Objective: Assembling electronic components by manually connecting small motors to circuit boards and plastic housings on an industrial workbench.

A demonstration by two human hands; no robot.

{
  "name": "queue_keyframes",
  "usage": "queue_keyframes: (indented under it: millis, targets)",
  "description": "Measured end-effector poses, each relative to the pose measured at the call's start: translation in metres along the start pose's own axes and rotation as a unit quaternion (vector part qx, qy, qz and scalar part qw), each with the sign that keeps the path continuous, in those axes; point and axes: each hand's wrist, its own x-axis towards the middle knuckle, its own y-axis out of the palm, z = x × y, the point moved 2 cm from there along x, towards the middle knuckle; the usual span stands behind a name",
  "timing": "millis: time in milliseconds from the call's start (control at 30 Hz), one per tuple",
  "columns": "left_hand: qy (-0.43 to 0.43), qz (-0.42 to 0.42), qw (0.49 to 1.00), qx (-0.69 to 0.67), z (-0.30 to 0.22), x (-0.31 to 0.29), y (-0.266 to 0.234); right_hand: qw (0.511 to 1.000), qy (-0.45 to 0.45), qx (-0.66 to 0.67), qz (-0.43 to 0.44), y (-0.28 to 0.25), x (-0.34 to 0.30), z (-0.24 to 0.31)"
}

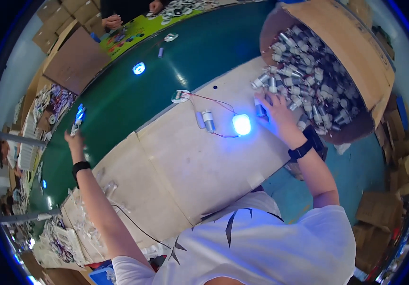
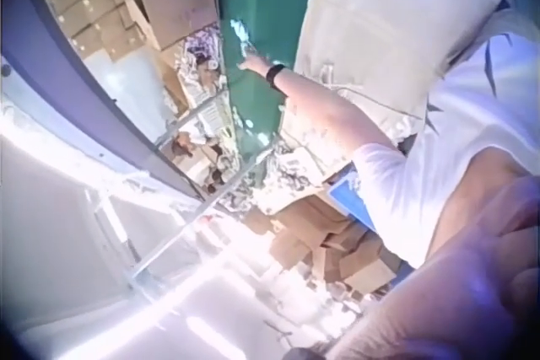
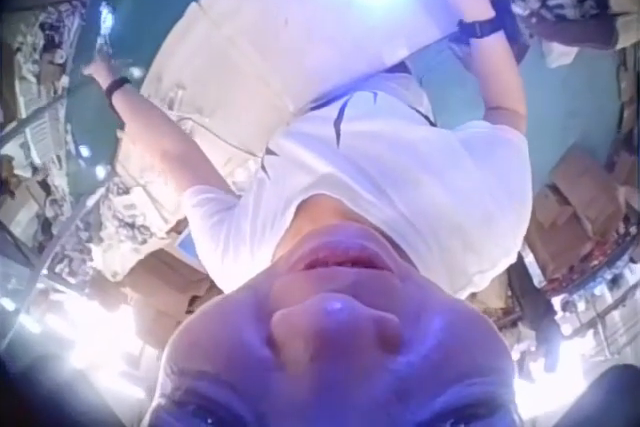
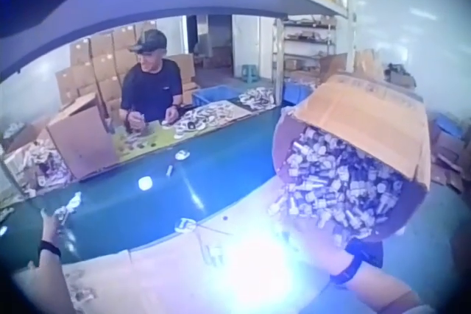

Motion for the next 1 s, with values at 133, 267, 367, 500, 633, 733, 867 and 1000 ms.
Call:
queue_keyframes:
  millis: [133, 267, 367, 500, 633, 733, 867, 1000]
  targets:
    - [0.189, 0.110, 0.976, -0.018, -0.022, -0.064, -0.004, 0.996, -0.019, -0.083, -0.038, 0.003, 0.016, -0.005]
    - [0.249, 0.073, 0.962, 0.082, -0.060, -0.169, -0.035, 0.997, 0.030, -0.063, -0.017, 0.002, 0.024, 0.001]
    - [0.233, 0.092, 0.964, 0.090, -0.053, -0.243, -0.052, 0.998, -0.028, -0.035, 0.049, -0.002, 0.026, 0.003]
    - [0.195, 0.128, 0.969, 0.083, -0.038, -0.326, -0.064, 0.995, -0.063, 0.046, 0.064, -0.023, -0.006, 0.006]
    - [0.078, 0.105, 0.987, 0.090, -0.032, -0.364, -0.077, 0.998, -0.050, 0.022, 0.035, -0.016, -0.017, 0.011]
    - [0.142, 0.055, 0.985, 0.082, -0.021, -0.364, -0.081, 0.997, -0.018, 0.040, 0.059, -0.010, -0.019, 0.013]
    - [0.176, 0.003, 0.978, 0.110, -0.010, -0.357, -0.087, 0.993, 0.037, 0.038, 0.103, -0.016, -0.017, 0.020]
    - [0.181, -0.034, 0.975, 0.127, -0.001, -0.361, -0.102, 0.953, 0.046, 0.298, -0.003, -0.014, -0.014, -0.019]
